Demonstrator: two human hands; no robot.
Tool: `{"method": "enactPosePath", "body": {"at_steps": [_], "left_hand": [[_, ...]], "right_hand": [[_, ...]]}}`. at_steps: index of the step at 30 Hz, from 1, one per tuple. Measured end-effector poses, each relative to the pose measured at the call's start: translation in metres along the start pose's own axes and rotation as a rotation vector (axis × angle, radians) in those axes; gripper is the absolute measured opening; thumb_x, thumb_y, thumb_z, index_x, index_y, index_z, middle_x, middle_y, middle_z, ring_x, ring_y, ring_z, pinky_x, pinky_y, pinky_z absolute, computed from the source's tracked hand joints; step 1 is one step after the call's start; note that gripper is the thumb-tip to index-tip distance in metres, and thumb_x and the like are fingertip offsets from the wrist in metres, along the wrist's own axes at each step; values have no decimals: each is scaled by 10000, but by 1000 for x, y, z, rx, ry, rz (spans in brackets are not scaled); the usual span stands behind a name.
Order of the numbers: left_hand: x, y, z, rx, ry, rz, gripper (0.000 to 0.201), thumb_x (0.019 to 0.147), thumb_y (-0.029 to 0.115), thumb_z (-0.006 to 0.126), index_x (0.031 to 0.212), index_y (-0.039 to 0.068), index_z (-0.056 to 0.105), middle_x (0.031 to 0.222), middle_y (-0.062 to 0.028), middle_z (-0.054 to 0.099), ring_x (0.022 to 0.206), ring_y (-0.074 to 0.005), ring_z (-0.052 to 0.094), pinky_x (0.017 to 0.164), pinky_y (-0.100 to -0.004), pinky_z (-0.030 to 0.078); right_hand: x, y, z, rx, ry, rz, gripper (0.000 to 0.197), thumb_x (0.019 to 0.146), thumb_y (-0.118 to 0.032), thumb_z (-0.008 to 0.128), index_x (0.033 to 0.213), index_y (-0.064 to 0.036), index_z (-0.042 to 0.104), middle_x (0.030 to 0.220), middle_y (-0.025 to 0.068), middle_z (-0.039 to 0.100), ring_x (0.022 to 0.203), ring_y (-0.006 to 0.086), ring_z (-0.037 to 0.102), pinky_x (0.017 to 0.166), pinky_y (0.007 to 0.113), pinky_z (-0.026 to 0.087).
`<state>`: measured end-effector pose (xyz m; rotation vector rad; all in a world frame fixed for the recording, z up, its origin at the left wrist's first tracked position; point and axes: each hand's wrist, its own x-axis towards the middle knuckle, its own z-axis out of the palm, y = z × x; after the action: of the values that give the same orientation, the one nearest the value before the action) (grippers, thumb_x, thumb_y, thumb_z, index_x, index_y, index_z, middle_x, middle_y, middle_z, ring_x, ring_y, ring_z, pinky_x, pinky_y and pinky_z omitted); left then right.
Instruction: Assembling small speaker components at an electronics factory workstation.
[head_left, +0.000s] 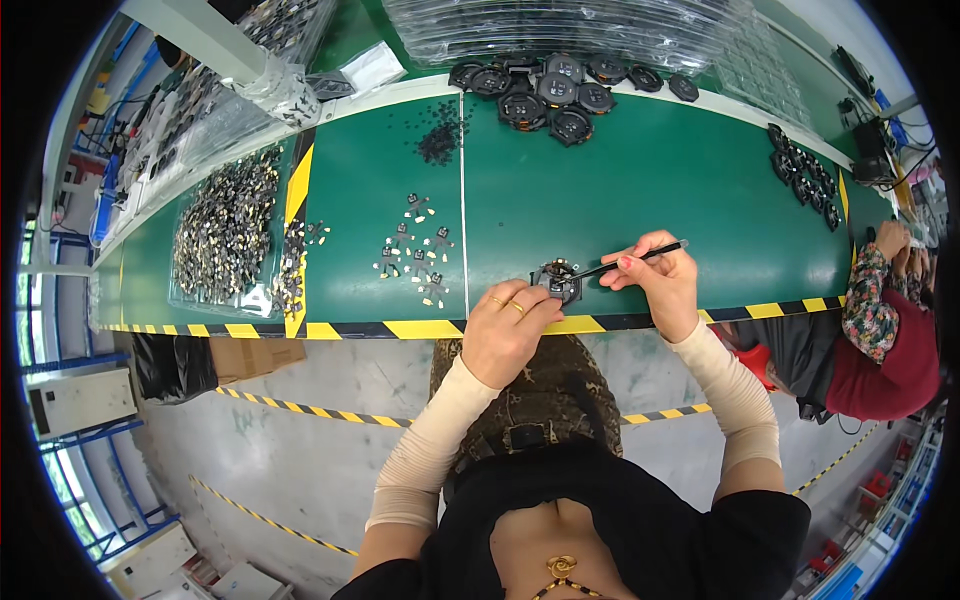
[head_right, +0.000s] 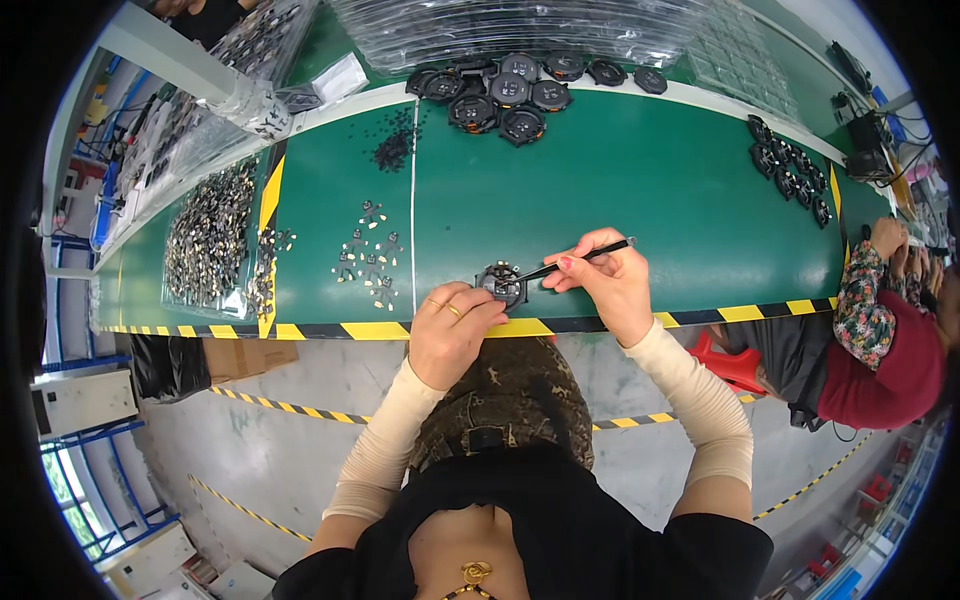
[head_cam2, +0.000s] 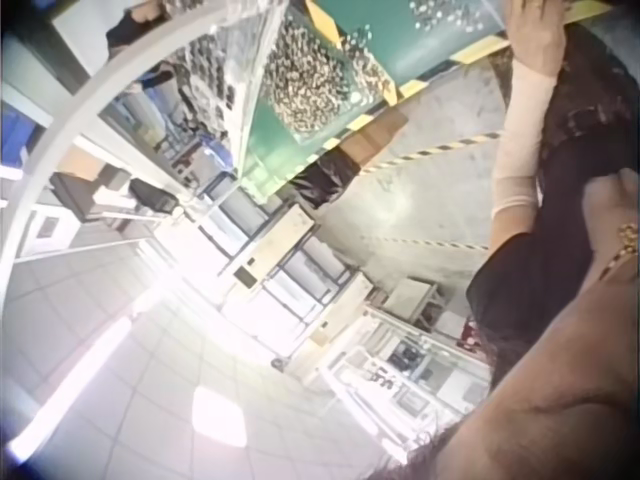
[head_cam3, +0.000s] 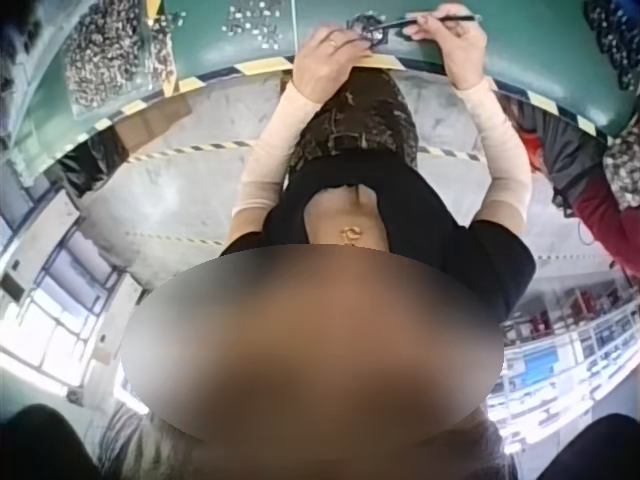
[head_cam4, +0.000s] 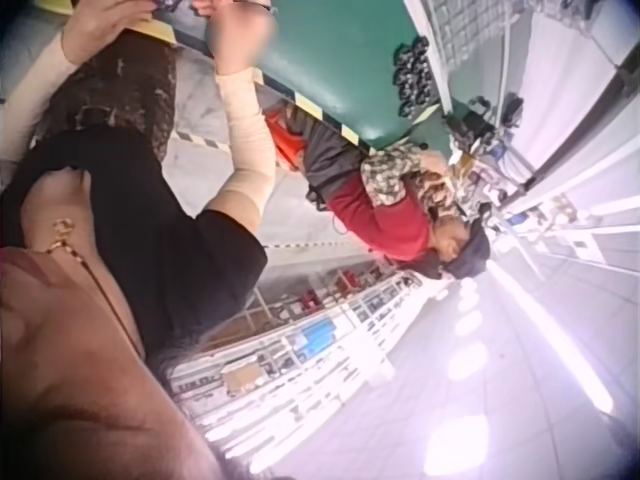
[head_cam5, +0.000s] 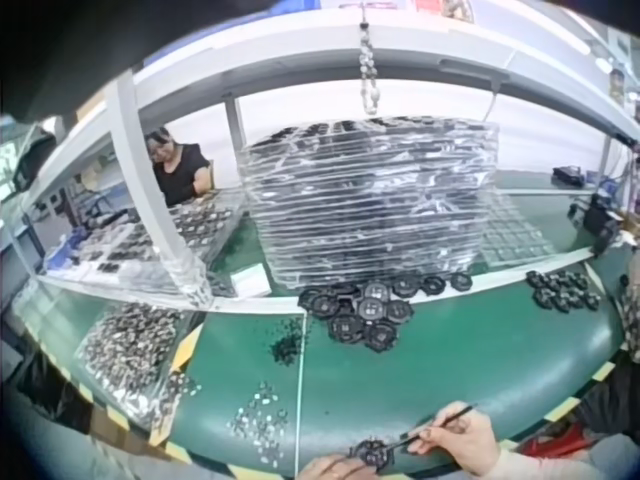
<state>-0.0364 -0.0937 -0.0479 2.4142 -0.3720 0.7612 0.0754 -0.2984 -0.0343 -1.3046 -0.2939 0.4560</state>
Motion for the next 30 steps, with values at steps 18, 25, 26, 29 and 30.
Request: {"method": "enactPosePath", "body": {"at_steps": [18,25,26,29,30], "left_hand": [[1,-1,-1,35,10,15,220,721,131,783,918,88,696,965,-5,644,906,-216,598,771,-357,481],[0,0,0,48,14,14,224,728,137,781,929,90,694,966,-4,642,911,-211,601,777,-357,479],[0,0,0,47,14,14,224,728,137,781,929,90,694,966,-4,642,911,-211,601,777,-357,479],[0,0,-1,52,16,15,221,730,138,782,927,91,694,962,-4,640,915,-211,602,779,-360,479],[-1,0,0,54,19,14,221,730,137,778,931,92,698,980,0,646,916,-209,600,779,-359,478]], "right_hand": [[6,-9,1,-16,-12,109,132,951,-23,604,994,-50,481,1010,251,684,785,254,715,680,305,586],[7,-10,1,-12,-13,124,138,952,-31,609,997,-50,480,1010,248,684,788,251,716,686,303,588],[8,-10,1,-14,-12,126,138,953,-33,610,997,-50,480,1010,248,684,788,250,717,686,303,589],[8,-9,1,-15,-11,130,136,955,-36,609,997,-50,480,1011,248,685,789,251,717,687,302,589],[8,-9,2,-14,-10,132,135,956,-36,608,997,-50,480,1011,247,685,789,251,718,687,302,589]]}}
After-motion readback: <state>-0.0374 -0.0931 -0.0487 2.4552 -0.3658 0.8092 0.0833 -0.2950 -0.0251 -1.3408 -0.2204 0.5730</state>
